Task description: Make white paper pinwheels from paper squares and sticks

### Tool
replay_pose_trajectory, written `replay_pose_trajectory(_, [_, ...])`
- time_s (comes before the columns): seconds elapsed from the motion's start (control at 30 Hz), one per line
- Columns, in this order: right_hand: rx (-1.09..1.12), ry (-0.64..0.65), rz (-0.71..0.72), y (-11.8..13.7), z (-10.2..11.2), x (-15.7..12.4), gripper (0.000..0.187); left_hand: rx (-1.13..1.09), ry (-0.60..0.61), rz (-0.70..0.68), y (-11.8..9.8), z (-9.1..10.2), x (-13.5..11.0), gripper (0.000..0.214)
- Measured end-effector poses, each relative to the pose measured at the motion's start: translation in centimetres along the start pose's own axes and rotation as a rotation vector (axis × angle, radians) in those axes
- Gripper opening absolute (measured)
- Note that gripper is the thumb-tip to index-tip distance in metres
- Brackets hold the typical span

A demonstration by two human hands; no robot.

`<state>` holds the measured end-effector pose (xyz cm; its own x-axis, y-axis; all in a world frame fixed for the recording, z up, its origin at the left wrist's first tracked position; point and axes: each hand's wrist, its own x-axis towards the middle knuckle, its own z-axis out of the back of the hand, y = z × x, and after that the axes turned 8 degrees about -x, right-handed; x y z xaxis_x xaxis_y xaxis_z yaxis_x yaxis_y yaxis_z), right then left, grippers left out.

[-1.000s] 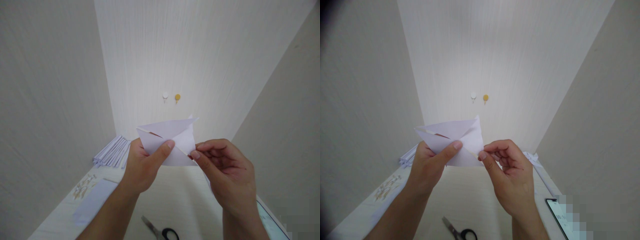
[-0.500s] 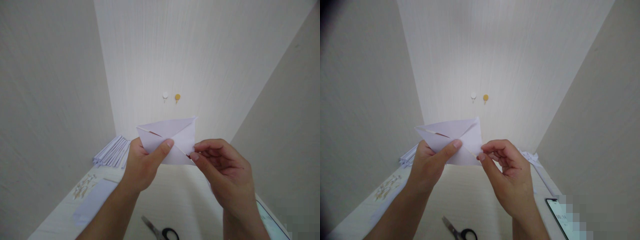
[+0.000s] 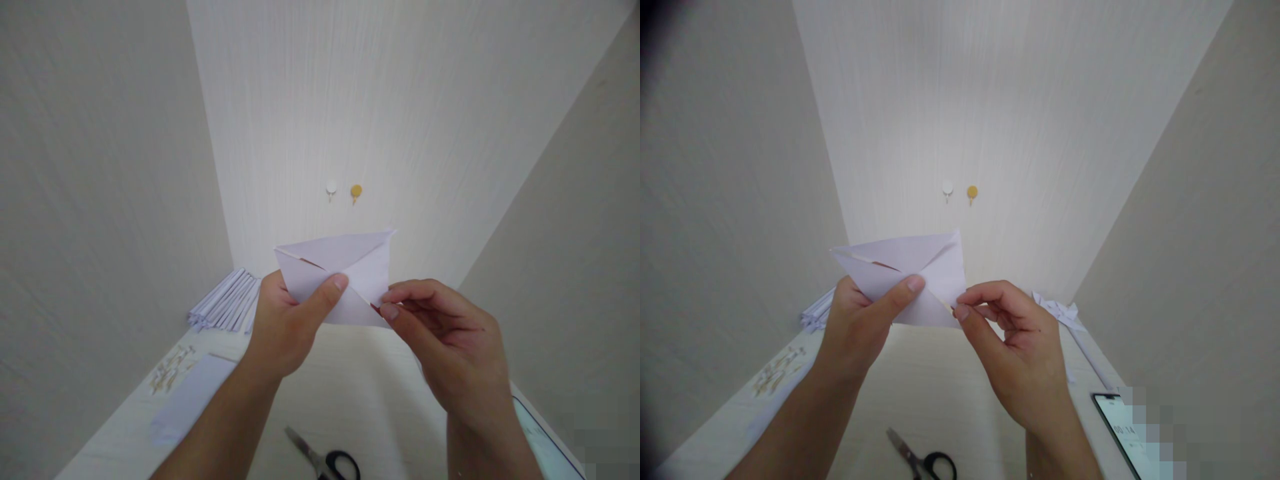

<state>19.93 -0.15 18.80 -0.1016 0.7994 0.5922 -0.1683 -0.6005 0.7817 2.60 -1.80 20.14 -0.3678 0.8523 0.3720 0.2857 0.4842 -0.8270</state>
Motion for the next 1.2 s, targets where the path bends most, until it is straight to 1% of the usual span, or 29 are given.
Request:
replay_pose_trajectory(0.2, [-0.008, 0.006, 0.021, -0.09, 0.07, 0.03, 0.008, 0.027, 0.012, 0.021, -0.07, 0.11, -0.01, 0.025])
replay_pose_trajectory(0.43, [-0.057, -0.040, 0.051, -0.02, 0.10, -0.07, 0.010, 0.041, 0.023, -0.004, 0.26, 0.51, 0.31, 0.027])
replay_pose_trajectory(0.57, [-0.065, -0.059, 0.057, -0.03, 0.00, -0.07, 0.011, 0.012, 0.040, -0.005, 0.17, 0.52, 0.26, 0.026])
replay_pose_trajectory(0.77, [-0.069, -0.105, 0.044, -0.12, -0.25, -0.02, 0.011, -0.022, 0.096, 0.035, -0.05, 0.50, 0.06, 0.028])
replay_pose_trajectory(0.93, [-0.048, -0.145, 0.047, 0.10, -0.39, 0.15, 0.019, -0.073, 0.129, 0.054, 0.16, 0.76, 0.24, 0.024])
replay_pose_trajectory(1.03, [-0.017, -0.129, 0.034, -0.07, -0.35, 0.16, 0.022, -0.045, 0.128, 0.068, 0.15, 0.80, 0.25, 0.024])
replay_pose_trajectory(1.13, [0.029, -0.077, 0.018, -0.37, -0.22, 0.08, 0.025, 0.007, 0.089, 0.065, 0.12, 0.74, 0.19, 0.026])
replay_pose_trajectory(1.2, [0.052, -0.034, -0.003, -0.54, -0.09, 0.13, 0.024, 0.024, 0.091, 0.072, 0.11, 0.79, 0.26, 0.027])
